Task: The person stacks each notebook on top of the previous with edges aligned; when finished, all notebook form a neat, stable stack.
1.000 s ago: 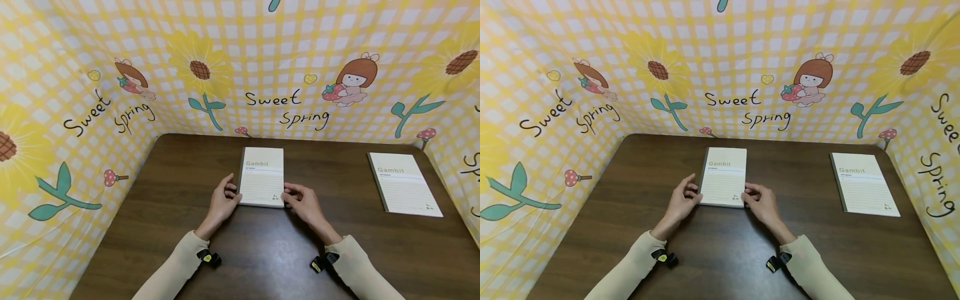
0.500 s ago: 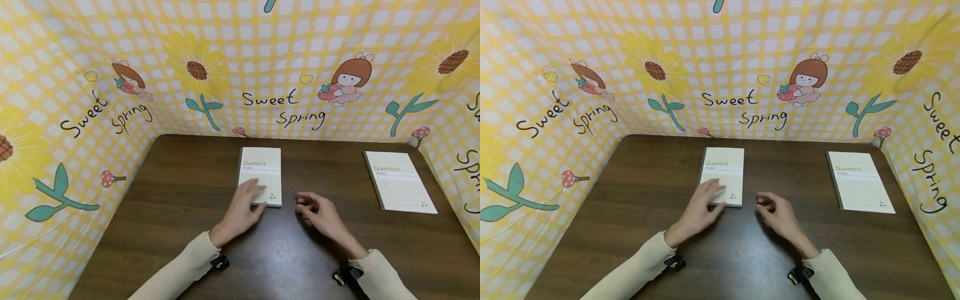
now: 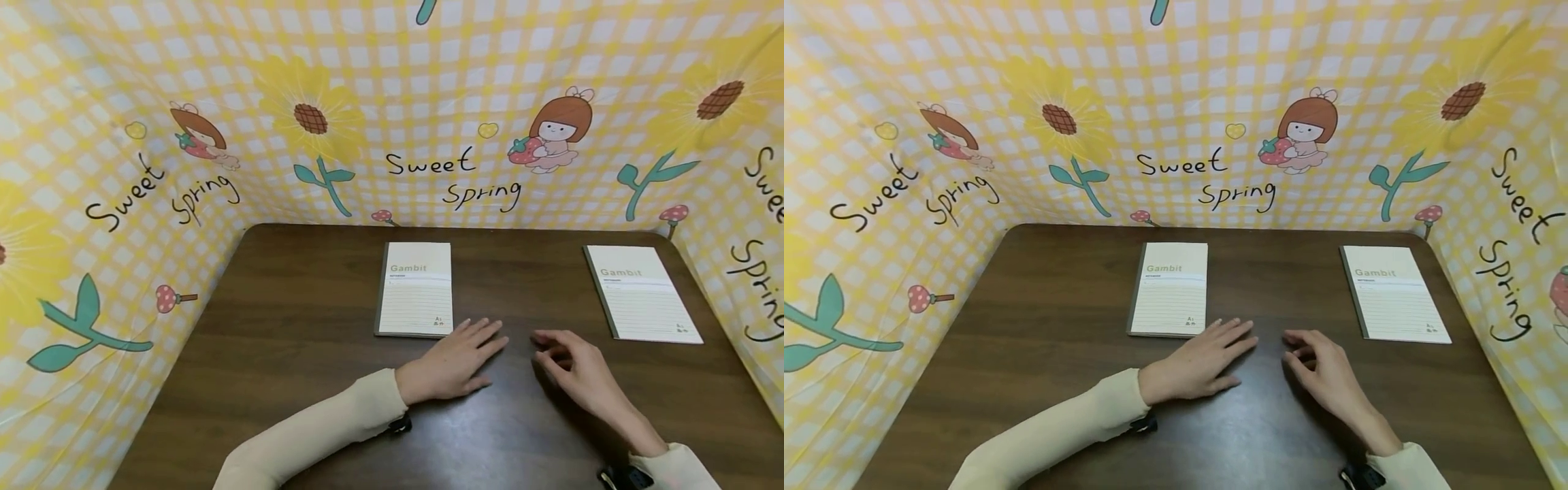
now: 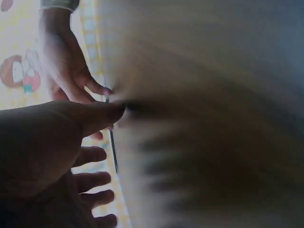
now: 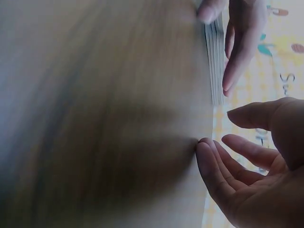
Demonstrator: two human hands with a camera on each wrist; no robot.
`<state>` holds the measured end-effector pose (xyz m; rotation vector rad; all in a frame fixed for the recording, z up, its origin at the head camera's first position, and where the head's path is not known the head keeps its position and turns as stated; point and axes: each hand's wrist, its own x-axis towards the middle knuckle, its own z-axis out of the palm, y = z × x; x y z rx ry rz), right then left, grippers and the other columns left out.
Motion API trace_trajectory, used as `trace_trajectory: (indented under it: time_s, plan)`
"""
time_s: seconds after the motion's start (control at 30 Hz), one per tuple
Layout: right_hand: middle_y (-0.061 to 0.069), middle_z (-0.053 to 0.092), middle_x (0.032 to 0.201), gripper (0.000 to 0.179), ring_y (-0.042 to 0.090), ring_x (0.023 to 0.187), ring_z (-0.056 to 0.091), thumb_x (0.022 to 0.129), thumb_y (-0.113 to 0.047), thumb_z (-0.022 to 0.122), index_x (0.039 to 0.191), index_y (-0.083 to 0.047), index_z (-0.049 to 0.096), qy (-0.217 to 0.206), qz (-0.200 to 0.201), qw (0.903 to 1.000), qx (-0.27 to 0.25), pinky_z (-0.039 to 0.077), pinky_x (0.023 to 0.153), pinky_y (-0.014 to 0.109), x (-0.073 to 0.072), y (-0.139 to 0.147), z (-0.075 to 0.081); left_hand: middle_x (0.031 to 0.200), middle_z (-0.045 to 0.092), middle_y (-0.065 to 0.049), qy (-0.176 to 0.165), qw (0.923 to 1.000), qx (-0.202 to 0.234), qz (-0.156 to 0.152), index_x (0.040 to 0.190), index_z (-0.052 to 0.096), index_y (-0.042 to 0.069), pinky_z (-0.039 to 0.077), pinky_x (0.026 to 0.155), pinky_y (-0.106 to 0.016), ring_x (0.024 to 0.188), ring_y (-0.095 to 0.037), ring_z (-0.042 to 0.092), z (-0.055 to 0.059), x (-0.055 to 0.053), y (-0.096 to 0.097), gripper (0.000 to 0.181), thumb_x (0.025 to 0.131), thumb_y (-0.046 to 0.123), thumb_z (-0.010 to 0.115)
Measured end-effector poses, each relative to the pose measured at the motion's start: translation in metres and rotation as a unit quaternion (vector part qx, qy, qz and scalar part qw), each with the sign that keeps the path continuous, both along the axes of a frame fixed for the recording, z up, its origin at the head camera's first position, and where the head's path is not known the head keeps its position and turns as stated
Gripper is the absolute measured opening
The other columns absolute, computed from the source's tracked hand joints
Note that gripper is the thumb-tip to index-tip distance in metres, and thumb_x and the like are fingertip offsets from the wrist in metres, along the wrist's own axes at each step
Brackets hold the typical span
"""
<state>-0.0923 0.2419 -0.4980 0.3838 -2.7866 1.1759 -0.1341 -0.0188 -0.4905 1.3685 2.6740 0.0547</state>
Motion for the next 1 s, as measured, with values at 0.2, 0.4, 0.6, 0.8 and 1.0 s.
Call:
trace_trajectory:
  time_s: [0.2,0.4,0.6,0.8,1.0]
  plan:
    - [0.018,0.073,0.115,0.036,-0.008,0.089,0.065,0.093,-0.004,0.077,0.128,0.0,0.069,0.025,-0.03,0.999,0.023,0.058,0.065,0.02,0.008,0.034,0.0,0.177,0.015,-0.004,-0.03,0.9985,-0.03,-0.036,0.168,0.021,0.022,0.021,0.133,-0.042,0.164,-0.023,0.018,0.004,-0.007,0.04,0.076,0.106,0.057,0.049]
    - [0.024,0.072,0.114,0.037,-0.014,0.087,0.06,0.092,-0.004,0.077,0.127,0.003,0.068,0.039,-0.067,0.9953,0.059,0.054,0.065,0.012,0.01,0.071,0.001,0.177,0.014,0.001,-0.046,0.9971,-0.047,-0.04,0.168,0.019,0.026,0.024,0.132,-0.039,0.164,-0.019,0.017,0.0,-0.026,0.08,0.074,0.107,0.062,0.039]
    - [0.03,0.071,0.116,0.037,-0.027,0.086,0.046,0.095,-0.009,0.075,0.128,0.005,0.067,0.009,-0.11,0.9915,0.069,0.047,0.064,0.004,0.009,0.101,-0.001,0.178,0.001,0.007,-0.058,0.9943,-0.081,-0.038,0.169,0.011,0.031,0.016,0.134,-0.041,0.165,-0.014,0.008,-0.002,-0.042,0.116,0.077,0.105,0.07,0.031]
    - [0.035,0.066,0.119,0.038,-0.032,0.085,0.037,0.096,-0.01,0.074,0.128,0.008,0.066,0.003,-0.152,0.9847,0.086,0.044,0.061,0.002,0.009,0.129,-0.004,0.175,-0.014,0.015,-0.066,0.9917,-0.104,-0.037,0.167,-0.004,0.039,0.007,0.135,-0.038,0.165,-0.009,-0.003,-0.002,-0.054,0.15,0.078,0.103,0.074,0.023]
    - [0.042,0.051,0.136,0.055,0.041,0.108,0.066,0.099,-0.023,0.07,0.138,0.014,0.056,0.01,-0.186,0.9706,0.152,0.055,0.093,0.045,0.012,0.154,-0.008,0.171,-0.022,0.021,-0.045,0.9887,-0.136,-0.043,0.164,-0.011,0.043,0.003,0.135,-0.037,0.163,-0.003,-0.009,-0.006,-0.055,0.18,0.076,0.102,0.076,0.018]
